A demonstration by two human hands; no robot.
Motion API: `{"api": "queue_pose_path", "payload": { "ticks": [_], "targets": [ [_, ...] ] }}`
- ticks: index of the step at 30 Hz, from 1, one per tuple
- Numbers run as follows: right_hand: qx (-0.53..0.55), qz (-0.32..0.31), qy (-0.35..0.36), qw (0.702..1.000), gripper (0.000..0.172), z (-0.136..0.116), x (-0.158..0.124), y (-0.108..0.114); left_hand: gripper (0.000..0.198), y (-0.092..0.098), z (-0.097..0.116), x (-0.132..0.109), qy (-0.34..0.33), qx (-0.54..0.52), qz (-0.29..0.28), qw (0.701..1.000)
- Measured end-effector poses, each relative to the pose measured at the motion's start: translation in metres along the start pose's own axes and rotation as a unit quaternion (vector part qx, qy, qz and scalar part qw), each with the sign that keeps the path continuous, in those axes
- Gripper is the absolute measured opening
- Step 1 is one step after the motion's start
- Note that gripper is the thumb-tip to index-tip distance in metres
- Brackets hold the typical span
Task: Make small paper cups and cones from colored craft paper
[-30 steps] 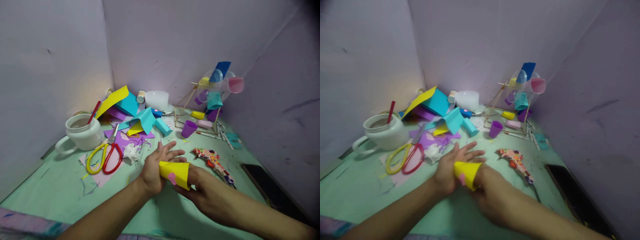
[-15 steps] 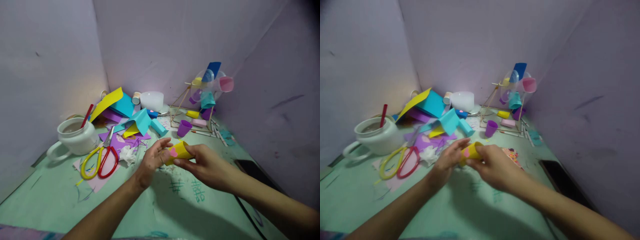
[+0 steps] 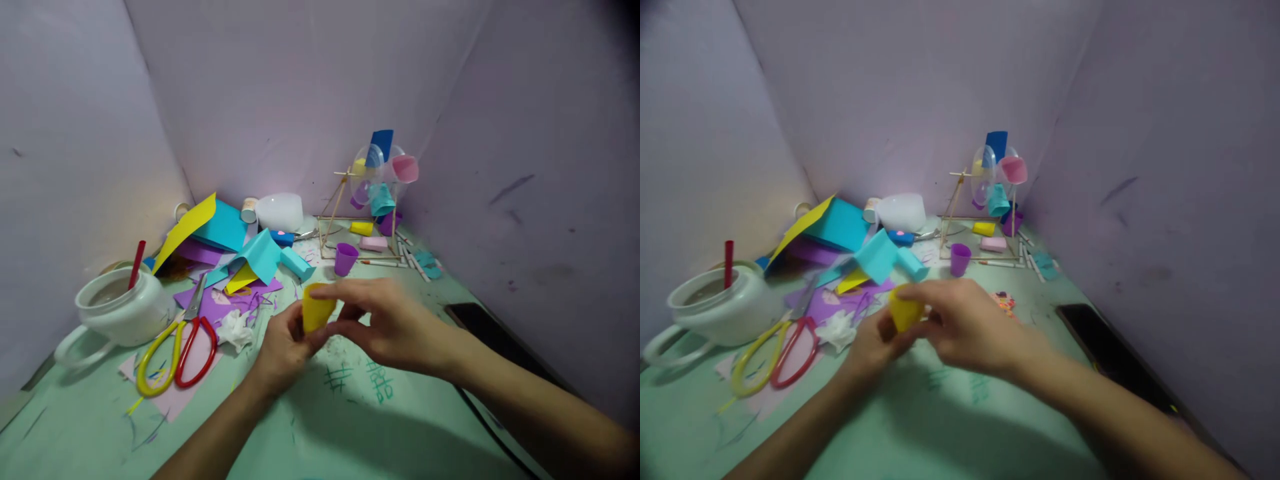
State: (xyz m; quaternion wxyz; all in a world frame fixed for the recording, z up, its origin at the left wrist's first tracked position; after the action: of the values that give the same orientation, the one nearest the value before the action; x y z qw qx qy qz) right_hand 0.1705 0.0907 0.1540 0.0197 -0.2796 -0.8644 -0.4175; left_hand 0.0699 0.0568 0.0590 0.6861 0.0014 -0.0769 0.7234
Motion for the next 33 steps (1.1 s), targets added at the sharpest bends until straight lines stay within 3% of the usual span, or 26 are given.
{"api": "queue_pose_path", "payload": {
  "ticks": [3, 5, 8, 12, 16, 22, 27, 30, 33],
  "targets": [
    [0.061, 0.149, -0.038, 0.986, 0.034, 0.011, -0.004, 0.025, 0.035, 0.004, -0.007, 0.000, 0.040, -0.133, 0.006, 0.990],
    [0.136, 0.197, -0.095, 0.966, 0.028, 0.029, -0.006, 0.027, 0.038, 0.008, -0.009, 0.001, 0.047, -0.169, 0.018, 0.984],
    [0.193, 0.135, -0.158, 0.959, 0.033, 0.047, -0.004, 0.001, 0.036, 0.009, -0.014, 0.002, 0.051, -0.143, 0.014, 0.988],
    [0.160, 0.092, -0.179, 0.966, 0.040, 0.056, -0.004, -0.025, 0.039, 0.005, -0.017, 0.005, 0.048, -0.063, 0.000, 0.997],
    [0.176, 0.097, -0.158, 0.967, 0.035, 0.061, -0.008, -0.029, 0.040, 0.004, -0.017, 0.005, 0.050, 0.053, 0.026, 0.997],
    [0.154, 0.093, -0.127, 0.975, 0.032, 0.069, -0.009, -0.029, 0.032, 0.007, -0.020, 0.004, 0.036, 0.105, 0.074, 0.991],
    [-0.004, 0.127, -0.163, 0.978, 0.034, 0.093, 0.034, 0.008, 0.047, 0.030, -0.018, 0.002, 0.046, 0.127, 0.200, 0.971],
    [-0.076, 0.138, -0.196, 0.968, 0.033, 0.113, 0.076, 0.037, 0.040, 0.037, -0.016, 0.001, 0.053, 0.120, 0.221, 0.966],
    [-0.146, 0.109, -0.238, 0.954, 0.032, 0.133, 0.111, 0.048, 0.035, 0.038, -0.013, 0.001, 0.041, 0.128, 0.226, 0.965]
  ]
}}
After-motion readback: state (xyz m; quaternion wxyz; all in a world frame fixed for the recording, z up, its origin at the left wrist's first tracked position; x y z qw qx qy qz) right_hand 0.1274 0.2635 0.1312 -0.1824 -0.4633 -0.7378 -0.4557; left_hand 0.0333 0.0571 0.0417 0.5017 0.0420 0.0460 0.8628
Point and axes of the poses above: each hand's wrist, its own x-axis towards the middle knuckle, its own y-axis out of the back of the hand, z = x × y, the point moved 7 cm from there along x, towards the middle knuckle, and after that the axes turned 3 degrees about -z, right-handed, at the moved point
